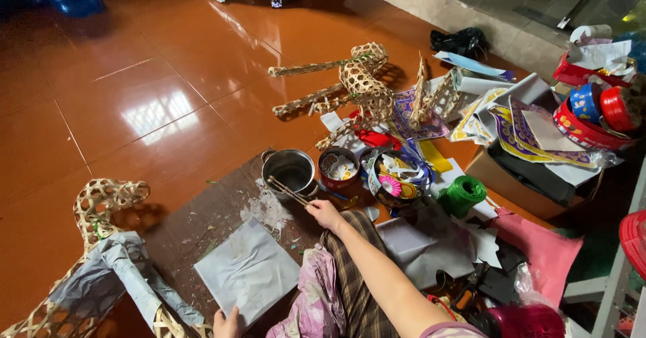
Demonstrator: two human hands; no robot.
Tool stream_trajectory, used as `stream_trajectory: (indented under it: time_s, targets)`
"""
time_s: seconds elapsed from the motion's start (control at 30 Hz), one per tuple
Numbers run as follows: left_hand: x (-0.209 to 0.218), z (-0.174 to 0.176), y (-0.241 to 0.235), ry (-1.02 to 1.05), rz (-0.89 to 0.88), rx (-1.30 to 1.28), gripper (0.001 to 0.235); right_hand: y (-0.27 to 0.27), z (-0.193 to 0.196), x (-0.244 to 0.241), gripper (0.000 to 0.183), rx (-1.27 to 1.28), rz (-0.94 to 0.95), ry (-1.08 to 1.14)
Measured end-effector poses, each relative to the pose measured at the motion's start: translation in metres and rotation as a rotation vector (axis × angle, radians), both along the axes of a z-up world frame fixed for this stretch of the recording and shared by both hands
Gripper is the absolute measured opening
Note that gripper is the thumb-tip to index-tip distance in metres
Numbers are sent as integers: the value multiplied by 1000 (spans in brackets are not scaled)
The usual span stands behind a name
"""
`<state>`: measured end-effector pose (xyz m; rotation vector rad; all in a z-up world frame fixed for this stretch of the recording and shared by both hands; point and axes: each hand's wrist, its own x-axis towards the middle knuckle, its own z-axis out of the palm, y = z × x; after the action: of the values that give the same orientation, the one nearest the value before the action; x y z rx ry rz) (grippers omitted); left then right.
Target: Applying paper and adhesive to a bamboo frame to construct a giraffe sculpture.
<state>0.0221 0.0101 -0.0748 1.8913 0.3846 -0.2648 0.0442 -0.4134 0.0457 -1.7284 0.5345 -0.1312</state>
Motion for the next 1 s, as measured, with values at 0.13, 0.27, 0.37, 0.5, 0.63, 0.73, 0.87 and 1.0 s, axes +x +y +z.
stream_trajectory:
  time_s: [0.13,0.27,0.37,0.5,0.63,0.73,0.87,1.0]
  targets:
    - [3,-7,1,-43,-12,10,53,1,7,0,29,-6,-1,-13]
    - [1,-7,0,2,20,28,53,4,13,-3,28,16,-4,0]
    - [2,-9,-2,-6,41,-13,52,4,17,-4,28,70,-18,25]
    - [2,-10,1,18,30,-33,51,8,24,-6,27,101,-28,63]
    - [2,-3,-1,70,44,-40,51,8,26,-6,27,98,-30,65]
    - [-2,4,-1,90,53,-87,51,6,23,-7,29,22,-13,30]
    - [-2,1,1,39,19,-15,51,6,17,-5,28,66,-11,40]
    - [-4,6,-1,30,40,-175,48,7,22,-6,28,46,-10,25]
